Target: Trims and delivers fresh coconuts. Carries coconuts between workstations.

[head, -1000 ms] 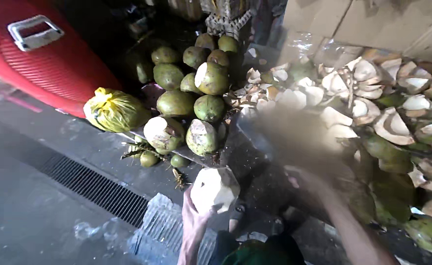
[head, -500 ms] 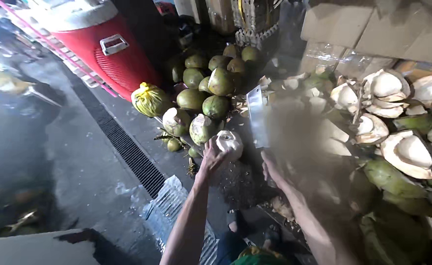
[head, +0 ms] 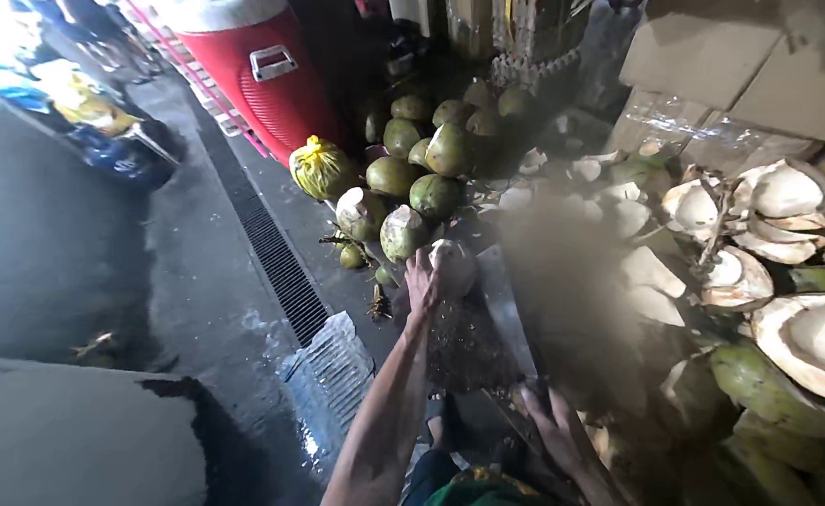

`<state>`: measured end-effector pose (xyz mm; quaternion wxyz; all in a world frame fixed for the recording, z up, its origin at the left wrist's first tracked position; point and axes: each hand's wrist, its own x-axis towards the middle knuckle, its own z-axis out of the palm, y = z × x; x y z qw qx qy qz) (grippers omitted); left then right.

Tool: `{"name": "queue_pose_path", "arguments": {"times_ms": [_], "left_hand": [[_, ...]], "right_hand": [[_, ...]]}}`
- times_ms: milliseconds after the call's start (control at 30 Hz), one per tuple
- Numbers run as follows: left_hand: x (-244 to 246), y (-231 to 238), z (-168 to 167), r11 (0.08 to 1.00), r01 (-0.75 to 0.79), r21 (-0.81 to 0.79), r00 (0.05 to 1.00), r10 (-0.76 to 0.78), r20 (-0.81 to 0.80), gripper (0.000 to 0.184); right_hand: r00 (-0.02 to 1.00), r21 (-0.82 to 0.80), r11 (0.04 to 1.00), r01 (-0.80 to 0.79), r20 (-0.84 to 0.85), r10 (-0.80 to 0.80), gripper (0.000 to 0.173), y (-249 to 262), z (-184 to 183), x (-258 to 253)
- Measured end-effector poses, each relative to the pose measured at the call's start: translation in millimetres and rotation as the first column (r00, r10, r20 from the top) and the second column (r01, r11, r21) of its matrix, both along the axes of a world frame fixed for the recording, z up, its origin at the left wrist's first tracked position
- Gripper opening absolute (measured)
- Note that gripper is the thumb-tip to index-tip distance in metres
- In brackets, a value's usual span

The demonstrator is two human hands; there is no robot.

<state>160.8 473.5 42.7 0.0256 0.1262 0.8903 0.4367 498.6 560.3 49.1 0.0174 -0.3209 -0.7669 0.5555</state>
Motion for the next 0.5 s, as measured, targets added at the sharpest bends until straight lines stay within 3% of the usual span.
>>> {"name": "queue_pose_path", "arguments": {"times_ms": [100, 167, 233, 300, 333, 367, 400, 433, 467, 500], "left_hand": [[0.6, -6.6, -10.0, 0.996, 0.011, 0.084, 0.998, -0.005, -0.067, 0.055], [0.8, -11.6, -15.8, 0.993, -0.001, 0.115, 0.999, 0.006, -0.043, 0.058], [-1.6, -14.4, -20.2, 0.990, -0.010, 0.138, 0.999, 0.016, -0.044, 0.061], [-1.4, -16.5, -21.1, 0.989, -0.004, 0.147, 0.999, 0.011, -0.042, 0.065], [-2.4, -15.7, -19.6, 0.988, -0.004, 0.152, 0.999, 0.011, -0.044, 0.065], [-2.2, -15.4, -19.0, 0.987, -0.008, 0.159, 0.999, 0.014, -0.038, 0.064], [-0.4, -15.8, -20.7, 0.988, -0.011, 0.152, 1.000, 0.015, -0.024, 0.063], [-0.8, -15.2, -20.6, 0.991, -0.013, 0.130, 1.000, 0.014, -0.011, 0.062], [-1.7, -14.8, -19.7, 0.994, -0.018, 0.112, 1.000, 0.019, -0.004, 0.062], [-1.2, -14.5, -20.0, 0.995, -0.029, 0.091, 1.000, 0.029, 0.000, 0.062]], "right_hand": [[0.974, 0.084, 0.996, 0.033, -0.224, -0.014, 0.050, 6.5, 34.5, -16.0], [0.845, 0.067, 0.996, 0.064, -0.534, -0.018, 0.047, 16.1, 88.8, -46.8], [0.519, 0.056, 0.995, 0.085, -0.855, 0.004, 0.037, 29.1, 169.8, -82.6], [0.136, 0.030, 0.992, 0.123, -0.991, 0.013, 0.030, 41.2, 250.4, -116.4], [0.015, 0.023, 0.992, 0.121, -1.000, 0.022, 0.028, 46.9, 272.4, -133.2], [-0.021, 0.025, 0.988, 0.154, -0.999, 0.029, 0.031, 46.6, 270.1, -148.3], [0.078, 0.053, 0.968, 0.245, -0.996, 0.035, 0.033, 37.3, 236.0, -156.8], [0.260, 0.117, 0.934, 0.339, -0.965, 0.027, 0.038, 23.3, 176.8, -159.9], [0.522, 0.218, 0.911, 0.351, -0.853, 0.002, 0.042, 8.4, 107.5, -152.2], [0.810, 0.275, 0.934, 0.226, -0.585, -0.023, 0.045, -5.3, 57.0, -134.9]]}}
